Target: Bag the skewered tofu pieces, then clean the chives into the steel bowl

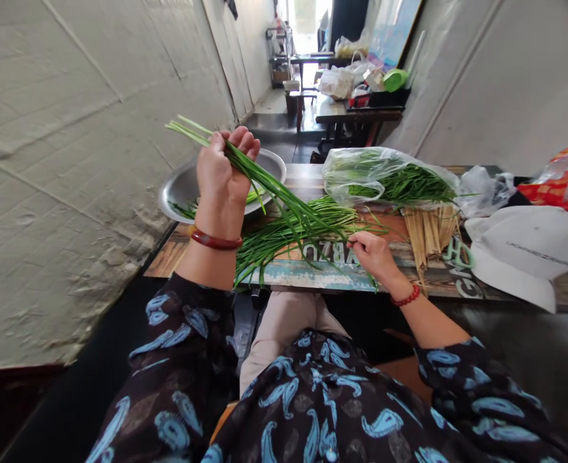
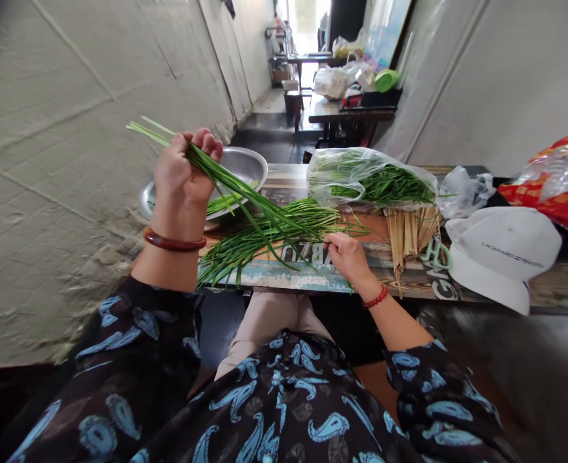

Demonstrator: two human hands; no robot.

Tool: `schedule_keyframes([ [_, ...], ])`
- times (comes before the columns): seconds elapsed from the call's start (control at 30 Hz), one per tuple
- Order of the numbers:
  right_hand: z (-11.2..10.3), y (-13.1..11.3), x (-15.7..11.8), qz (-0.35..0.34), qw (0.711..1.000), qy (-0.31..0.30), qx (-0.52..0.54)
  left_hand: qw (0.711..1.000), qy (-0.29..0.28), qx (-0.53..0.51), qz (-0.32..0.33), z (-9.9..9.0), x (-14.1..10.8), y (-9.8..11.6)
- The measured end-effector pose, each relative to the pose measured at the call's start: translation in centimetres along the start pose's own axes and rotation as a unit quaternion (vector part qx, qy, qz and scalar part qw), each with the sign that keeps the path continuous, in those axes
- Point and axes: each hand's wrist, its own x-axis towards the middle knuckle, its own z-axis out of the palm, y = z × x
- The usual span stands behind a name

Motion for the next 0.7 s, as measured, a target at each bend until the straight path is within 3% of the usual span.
schedule_keyframes([
  [0.23,-0.1,0.0,0.8,0.006,1.0,0.016,0.025,0.998,-0.054,0.019,-0.002,5.3,-0.2,0.2],
  [0.43,-1.0,2.2,0.5,0.086,0.993,-0.054,0.064,0.998,-0.063,0.03,-0.006,8.5,-1.0,-0.1],
  [0.57,-2.1,2.0,1.6,0.063,0.989,0.029,0.133,0.996,-0.075,0.042,-0.023,9.8,-1.7,-0.9],
  [0.63,-2.3,0.8,2.6,0.091,0.961,0.043,0.258,0.996,-0.078,0.041,-0.033,10.5,-2.0,-1.5],
  [0.7,-2.0,-0.9,3.4,0.136,0.897,0.01,0.421,0.995,-0.08,0.043,-0.041,11.0,-2.2,-2.1],
])
